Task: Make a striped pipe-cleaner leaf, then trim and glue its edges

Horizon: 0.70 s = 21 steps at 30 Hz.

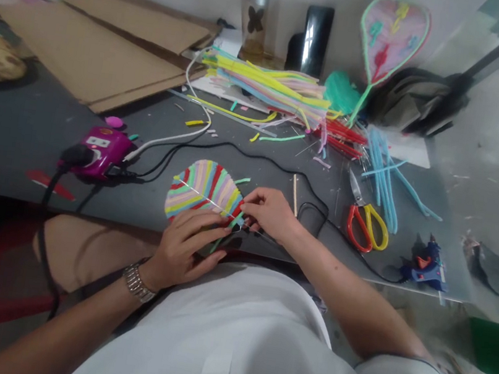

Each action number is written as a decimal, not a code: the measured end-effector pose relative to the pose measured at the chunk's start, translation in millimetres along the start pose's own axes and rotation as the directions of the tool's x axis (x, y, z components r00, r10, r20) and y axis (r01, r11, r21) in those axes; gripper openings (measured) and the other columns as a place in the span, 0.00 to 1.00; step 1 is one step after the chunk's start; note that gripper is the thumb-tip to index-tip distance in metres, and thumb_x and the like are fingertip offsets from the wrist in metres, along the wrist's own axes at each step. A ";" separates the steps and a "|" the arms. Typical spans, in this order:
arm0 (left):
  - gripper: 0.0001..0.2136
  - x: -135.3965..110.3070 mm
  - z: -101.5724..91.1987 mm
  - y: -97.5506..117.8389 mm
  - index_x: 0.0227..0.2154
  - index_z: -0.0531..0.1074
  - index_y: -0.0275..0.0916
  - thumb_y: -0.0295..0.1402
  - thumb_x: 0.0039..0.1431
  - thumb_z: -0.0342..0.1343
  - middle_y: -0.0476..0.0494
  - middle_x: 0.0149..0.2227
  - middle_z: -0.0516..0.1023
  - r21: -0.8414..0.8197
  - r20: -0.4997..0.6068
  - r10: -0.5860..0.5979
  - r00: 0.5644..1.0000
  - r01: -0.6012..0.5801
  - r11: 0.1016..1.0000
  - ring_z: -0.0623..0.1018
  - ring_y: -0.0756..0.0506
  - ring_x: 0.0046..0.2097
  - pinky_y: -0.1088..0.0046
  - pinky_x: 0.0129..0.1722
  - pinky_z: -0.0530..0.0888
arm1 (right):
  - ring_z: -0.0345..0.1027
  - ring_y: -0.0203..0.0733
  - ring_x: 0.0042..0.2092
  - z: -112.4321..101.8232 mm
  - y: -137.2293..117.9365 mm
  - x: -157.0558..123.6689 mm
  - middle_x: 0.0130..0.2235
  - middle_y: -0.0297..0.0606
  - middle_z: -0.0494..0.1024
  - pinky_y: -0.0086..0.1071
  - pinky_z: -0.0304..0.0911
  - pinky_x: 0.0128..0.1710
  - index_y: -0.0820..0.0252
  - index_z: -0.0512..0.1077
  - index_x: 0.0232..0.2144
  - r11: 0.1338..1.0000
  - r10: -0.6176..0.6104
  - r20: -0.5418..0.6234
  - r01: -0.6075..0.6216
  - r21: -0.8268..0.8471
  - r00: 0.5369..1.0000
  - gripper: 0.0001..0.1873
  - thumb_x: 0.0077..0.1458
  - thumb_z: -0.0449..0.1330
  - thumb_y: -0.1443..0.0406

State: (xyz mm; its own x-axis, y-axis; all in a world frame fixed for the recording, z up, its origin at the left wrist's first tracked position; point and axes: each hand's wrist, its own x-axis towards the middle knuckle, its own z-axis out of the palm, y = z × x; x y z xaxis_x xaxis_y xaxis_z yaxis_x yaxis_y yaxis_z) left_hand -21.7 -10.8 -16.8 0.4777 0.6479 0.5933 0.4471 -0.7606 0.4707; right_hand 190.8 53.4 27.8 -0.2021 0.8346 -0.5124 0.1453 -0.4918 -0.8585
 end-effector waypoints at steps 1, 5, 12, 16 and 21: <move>0.17 5.0 -3.9 0.7 0.52 0.73 0.41 0.29 0.60 0.62 0.36 0.50 0.79 -0.025 -0.010 -0.024 1.000 0.024 0.999 0.78 0.39 0.52 0.55 0.52 0.76 | 0.69 0.33 0.21 -0.5 0.0 0.1 0.21 0.30 0.75 0.25 0.67 0.19 0.61 0.73 0.28 1.000 0.002 0.003 -0.002 0.006 1.000 0.06 0.45 0.67 0.68; 0.14 51.9 -24.7 -8.8 0.52 0.74 0.40 0.30 0.64 0.58 0.35 0.54 0.77 0.061 0.012 -0.080 0.997 0.079 0.995 0.76 0.39 0.56 0.56 0.57 0.72 | 0.66 0.31 0.22 -2.1 1.9 0.1 0.22 0.27 0.75 0.26 0.66 0.23 0.61 0.74 0.30 0.997 -0.077 0.051 0.077 0.002 0.996 0.10 0.40 0.67 0.68; 0.10 158.8 -36.4 -36.6 0.38 0.80 0.38 0.32 0.53 0.61 0.42 0.34 0.82 0.134 0.671 -0.189 0.717 0.134 0.982 0.78 0.42 0.36 0.69 0.37 0.70 | 0.67 0.33 0.30 -7.2 -0.7 -3.5 0.29 0.27 0.74 0.28 0.64 0.31 0.59 0.70 0.37 0.954 -0.279 0.005 0.277 -0.117 0.960 0.19 0.37 0.62 0.70; 0.06 180.8 -24.8 -42.4 0.29 0.80 0.38 0.32 0.49 0.60 0.50 0.24 0.78 0.033 0.852 -0.206 0.481 0.344 0.939 0.71 0.49 0.27 0.74 0.28 0.62 | 0.65 0.33 0.31 -14.6 -4.8 -13.8 0.32 0.29 0.73 0.28 0.62 0.32 0.58 0.69 0.39 0.867 -0.416 -0.002 0.396 -0.301 0.909 0.17 0.43 0.57 0.72; 0.06 185.8 -16.7 -44.7 0.25 0.82 0.39 0.35 0.45 0.64 0.52 0.23 0.77 -0.025 0.934 -0.188 0.304 0.581 0.814 0.71 0.49 0.29 0.75 0.29 0.63 | 0.68 0.35 0.36 -21.1 -7.9 -25.7 0.38 0.34 0.76 0.29 0.60 0.36 0.57 0.70 0.42 0.652 -0.585 0.011 0.479 -0.588 0.811 0.20 0.48 0.52 0.76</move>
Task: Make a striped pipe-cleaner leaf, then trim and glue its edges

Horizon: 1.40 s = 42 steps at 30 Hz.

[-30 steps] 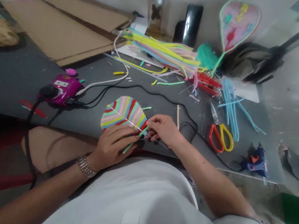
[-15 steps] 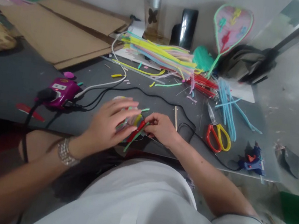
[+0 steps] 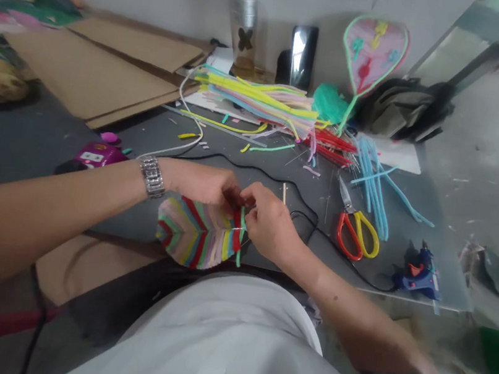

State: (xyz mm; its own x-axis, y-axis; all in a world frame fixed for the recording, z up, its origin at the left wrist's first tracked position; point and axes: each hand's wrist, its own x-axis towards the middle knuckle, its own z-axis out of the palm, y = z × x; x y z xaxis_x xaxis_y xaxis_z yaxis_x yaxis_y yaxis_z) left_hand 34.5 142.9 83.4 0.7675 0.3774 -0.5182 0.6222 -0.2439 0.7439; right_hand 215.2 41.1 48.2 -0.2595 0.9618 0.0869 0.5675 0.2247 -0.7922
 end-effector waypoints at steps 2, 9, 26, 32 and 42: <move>0.07 1.2 3.7 -0.4 0.25 0.82 0.38 0.36 0.43 0.65 0.51 0.24 0.77 -0.113 0.044 -0.042 0.998 0.046 0.993 0.71 0.48 0.29 0.75 0.30 0.64 | 0.69 0.36 0.37 -2.5 0.4 -1.4 0.40 0.36 0.77 0.30 0.60 0.37 0.57 0.70 0.42 0.999 -0.021 -0.026 0.021 -0.030 0.999 0.20 0.49 0.52 0.77; 0.13 4.4 26.9 -7.6 0.29 0.80 0.36 0.35 0.38 0.71 0.50 0.25 0.77 -0.539 0.106 -0.071 0.992 0.118 0.834 0.71 0.49 0.27 0.74 0.30 0.69 | 0.66 0.36 0.30 -5.6 2.9 6.7 0.28 0.29 0.74 0.30 0.56 0.31 0.56 0.67 0.35 0.989 0.144 0.007 -0.144 -0.017 0.990 0.06 0.53 0.59 0.68; 0.12 -0.1 45.2 -9.3 0.29 0.81 0.38 0.34 0.39 0.72 0.48 0.29 0.81 -0.668 -0.018 -0.088 0.996 0.053 0.742 0.75 0.49 0.31 0.72 0.35 0.72 | 0.65 0.35 0.28 -15.5 -9.6 12.6 0.27 0.29 0.75 0.29 0.53 0.30 0.56 0.68 0.32 0.981 0.183 0.075 -0.178 -0.074 0.980 0.08 0.48 0.61 0.71; 0.10 -0.8 48.5 -5.3 0.28 0.80 0.37 0.33 0.40 0.70 0.49 0.26 0.80 -0.657 -0.041 -0.138 0.990 0.077 0.750 0.75 0.49 0.29 0.72 0.33 0.71 | 0.66 0.35 0.30 -23.6 -9.0 16.6 0.27 0.29 0.75 0.29 0.54 0.31 0.58 0.72 0.34 0.971 0.217 0.110 -0.204 -0.123 0.970 0.11 0.47 0.58 0.75; 0.11 -1.8 45.1 -6.0 0.29 0.80 0.38 0.36 0.41 0.70 0.49 0.28 0.80 -0.624 -0.124 -0.151 0.981 0.041 0.780 0.76 0.48 0.31 0.71 0.35 0.73 | 0.70 0.40 0.34 -58.3 -19.3 10.5 0.32 0.35 0.80 0.32 0.53 0.34 0.57 0.77 0.31 0.931 0.149 0.260 -0.046 -0.363 0.954 0.03 0.52 0.67 0.68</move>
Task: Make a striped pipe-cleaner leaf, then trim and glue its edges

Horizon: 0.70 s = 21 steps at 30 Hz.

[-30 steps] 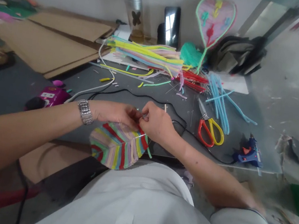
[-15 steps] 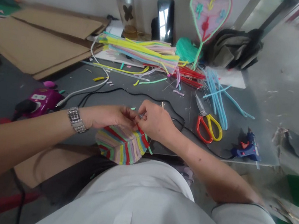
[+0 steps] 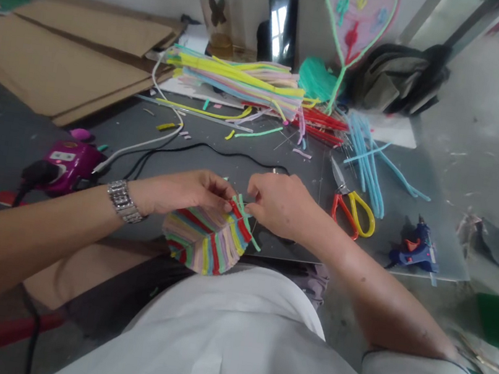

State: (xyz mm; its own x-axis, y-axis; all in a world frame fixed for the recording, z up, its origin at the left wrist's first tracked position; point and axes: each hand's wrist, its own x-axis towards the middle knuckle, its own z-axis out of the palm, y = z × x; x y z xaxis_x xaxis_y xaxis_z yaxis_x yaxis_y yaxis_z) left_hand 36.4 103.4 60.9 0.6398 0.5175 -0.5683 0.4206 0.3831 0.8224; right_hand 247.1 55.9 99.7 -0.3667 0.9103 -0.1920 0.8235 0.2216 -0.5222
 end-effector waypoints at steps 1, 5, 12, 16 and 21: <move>0.11 -0.3 -0.9 0.1 0.29 0.79 0.38 0.36 0.41 0.70 0.49 0.28 0.80 0.002 -0.005 0.000 1.000 0.000 1.000 0.76 0.48 0.31 0.71 0.35 0.73 | 0.69 0.40 0.33 -1.8 1.9 0.5 0.32 0.35 0.79 0.32 0.52 0.34 0.56 0.77 0.31 1.000 0.004 -0.008 -0.004 -0.014 1.000 0.04 0.51 0.68 0.67; 0.13 0.8 -4.1 0.5 0.29 0.79 0.37 0.38 0.41 0.70 0.48 0.29 0.81 0.072 -0.038 0.023 0.999 -0.020 0.997 0.76 0.48 0.32 0.72 0.35 0.72 | 0.64 0.37 0.27 -6.0 12.5 23.1 0.24 0.33 0.75 0.32 0.48 0.29 0.56 0.77 0.21 0.997 -0.046 0.142 0.055 -0.061 0.989 0.09 0.42 0.74 0.66; 0.12 8.8 -13.6 0.5 0.30 0.80 0.36 0.39 0.44 0.67 0.50 0.27 0.79 0.326 -0.082 0.074 0.994 -0.044 0.944 0.73 0.49 0.30 0.74 0.32 0.68 | 0.64 0.34 0.24 9.2 15.8 65.9 0.20 0.31 0.74 0.31 0.52 0.27 0.57 0.75 0.19 0.996 -0.049 0.330 0.070 -0.052 0.943 0.08 0.45 0.70 0.66; 0.11 6.4 -20.3 0.5 0.29 0.79 0.36 0.39 0.46 0.65 0.50 0.27 0.79 0.312 -0.103 0.112 0.988 -0.075 0.947 0.73 0.49 0.30 0.74 0.32 0.69 | 0.71 0.43 0.38 22.8 10.7 34.7 0.36 0.39 0.80 0.33 0.59 0.37 0.58 0.76 0.32 0.999 -0.029 -0.237 0.035 0.017 0.971 0.06 0.49 0.68 0.66; 0.15 -10.8 -26.1 3.5 0.33 0.79 0.36 0.43 0.48 0.67 0.47 0.33 0.82 0.217 -0.092 0.153 0.984 -0.130 0.967 0.78 0.47 0.35 0.71 0.39 0.74 | 0.66 0.38 0.32 45.5 16.5 -16.9 0.31 0.35 0.75 0.32 0.61 0.33 0.56 0.72 0.32 0.860 0.321 -0.535 -0.003 0.511 0.781 0.04 0.56 0.61 0.62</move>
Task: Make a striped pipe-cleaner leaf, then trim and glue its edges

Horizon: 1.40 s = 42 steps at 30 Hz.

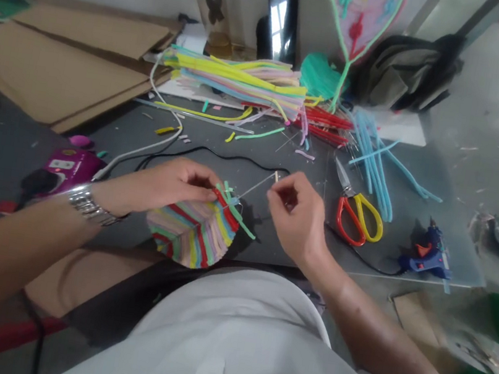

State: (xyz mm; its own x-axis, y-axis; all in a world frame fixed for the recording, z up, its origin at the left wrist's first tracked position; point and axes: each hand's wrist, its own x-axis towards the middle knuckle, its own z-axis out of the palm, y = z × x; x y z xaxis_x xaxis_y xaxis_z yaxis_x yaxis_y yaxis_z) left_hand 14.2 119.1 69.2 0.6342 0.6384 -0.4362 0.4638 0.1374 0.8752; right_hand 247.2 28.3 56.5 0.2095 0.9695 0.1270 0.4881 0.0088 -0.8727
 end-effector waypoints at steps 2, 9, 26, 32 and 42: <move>0.15 -5.5 -2.0 1.3 0.35 0.79 0.37 0.43 0.50 0.66 0.47 0.34 0.82 -0.007 0.004 -0.003 1.000 0.003 1.000 0.78 0.46 0.37 0.70 0.41 0.75 | 0.64 0.36 0.30 2.8 7.9 -8.5 0.30 0.34 0.75 0.30 0.59 0.30 0.58 0.73 0.33 0.974 0.132 0.220 -0.168 0.154 0.967 0.08 0.53 0.64 0.60; 0.13 -7.5 -4.9 -1.0 0.36 0.80 0.36 0.41 0.51 0.65 0.47 0.34 0.82 0.016 -0.007 0.013 1.000 -0.013 1.000 0.78 0.48 0.35 0.71 0.40 0.75 | 0.56 0.30 0.24 28.2 7.7 0.0 0.22 0.26 0.69 0.27 0.51 0.25 0.61 0.75 0.29 0.819 0.162 0.687 -0.485 0.306 0.708 0.13 0.44 0.70 0.58; 0.08 19.2 2.1 -15.2 0.31 0.82 0.37 0.35 0.53 0.61 0.45 0.31 0.83 0.513 -0.147 -0.053 0.988 0.122 0.850 0.78 0.46 0.34 0.73 0.32 0.67 | 0.60 0.33 0.27 41.7 14.4 -10.8 0.25 0.29 0.73 0.29 0.52 0.30 0.59 0.76 0.28 0.983 0.147 0.460 -0.077 -0.168 0.876 0.05 0.54 0.60 0.69; 0.04 14.7 12.1 -11.2 0.32 0.80 0.39 0.30 0.54 0.61 0.45 0.33 0.83 0.685 -0.232 0.046 0.972 0.130 0.717 0.78 0.45 0.34 0.70 0.33 0.66 | 0.64 0.36 0.32 40.6 2.4 -20.9 0.33 0.35 0.77 0.30 0.50 0.32 0.60 0.73 0.34 0.886 0.094 0.454 0.134 -0.444 0.886 0.05 0.59 0.59 0.72; 0.04 1.8 27.5 -21.2 0.37 0.76 0.40 0.29 0.60 0.58 0.42 0.39 0.79 0.758 -0.281 0.190 0.941 0.096 0.645 0.77 0.40 0.41 0.65 0.39 0.69 | 0.67 0.45 0.42 44.4 11.5 5.0 0.38 0.45 0.77 0.34 0.56 0.41 0.62 0.76 0.36 0.728 -0.180 0.478 0.443 -0.523 0.860 0.12 0.64 0.52 0.70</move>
State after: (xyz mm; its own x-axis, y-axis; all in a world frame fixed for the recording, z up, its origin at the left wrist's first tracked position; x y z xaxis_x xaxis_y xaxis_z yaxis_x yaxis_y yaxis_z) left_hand 22.5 96.5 44.1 0.5107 0.8396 -0.1848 0.8290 -0.4240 0.3648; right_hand 216.2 44.1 26.2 -0.3126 0.9490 0.0409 0.8915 0.3080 -0.3323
